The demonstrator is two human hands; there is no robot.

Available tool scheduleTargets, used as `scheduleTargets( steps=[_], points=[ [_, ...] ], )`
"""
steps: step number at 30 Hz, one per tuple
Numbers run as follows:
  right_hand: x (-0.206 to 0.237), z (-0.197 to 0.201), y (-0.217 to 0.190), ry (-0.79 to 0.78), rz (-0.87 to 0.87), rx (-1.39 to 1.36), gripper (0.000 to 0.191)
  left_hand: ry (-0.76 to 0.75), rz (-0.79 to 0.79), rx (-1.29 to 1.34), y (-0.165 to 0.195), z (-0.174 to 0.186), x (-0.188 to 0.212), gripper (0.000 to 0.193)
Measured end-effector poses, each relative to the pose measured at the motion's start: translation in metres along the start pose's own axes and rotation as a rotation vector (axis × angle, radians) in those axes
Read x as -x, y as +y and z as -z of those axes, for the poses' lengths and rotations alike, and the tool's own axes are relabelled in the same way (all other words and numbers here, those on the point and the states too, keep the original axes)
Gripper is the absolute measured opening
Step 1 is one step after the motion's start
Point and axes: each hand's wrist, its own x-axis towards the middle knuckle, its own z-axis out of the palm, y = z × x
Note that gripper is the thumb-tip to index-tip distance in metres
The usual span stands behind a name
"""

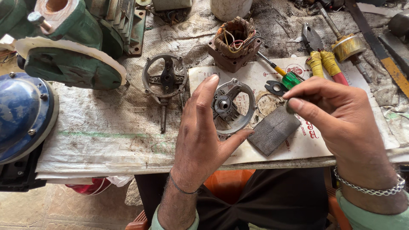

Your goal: The person handles a disassembled electric motor end bell on a cluttered workbench, then picks up a small metal bracket and sands its edges by hand using a piece of sandpaper, repeatedly rubbing the sandpaper around the part's edges and holes for the rest of the clip.

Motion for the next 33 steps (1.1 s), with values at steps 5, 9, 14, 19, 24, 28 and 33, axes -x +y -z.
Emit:
scheduleTargets(
  steps=[5,9,14,19,24,28,33],
  points=[
    [0.002,-0.001,0.001,0.070,-0.032,0.075,0.017,-0.007,-0.002,-0.004,0.002,0.001,-0.003,0.115],
    [0.003,0.000,0.003,0.095,-0.031,0.037,0.013,-0.002,0.016,-0.003,0.004,0.001,-0.003,0.115],
    [0.002,-0.003,-0.001,0.135,0.018,0.044,0.016,0.046,-0.026,0.042,0.002,0.004,0.000,0.112],
    [-0.001,-0.009,-0.012,0.141,0.016,0.026,0.034,0.030,0.004,0.140,-0.002,0.002,0.003,0.113],
    [0.002,-0.013,-0.020,0.154,0.080,0.044,0.039,0.007,0.028,0.221,0.000,0.003,0.005,0.112],
    [0.006,-0.016,-0.026,0.068,0.170,0.018,0.035,-0.025,0.013,0.224,-0.003,0.009,0.000,0.116],
    [-0.004,-0.031,-0.032,-0.091,0.214,0.356,0.029,-0.073,-0.066,0.210,-0.006,0.019,-0.012,0.116]
  ],
)
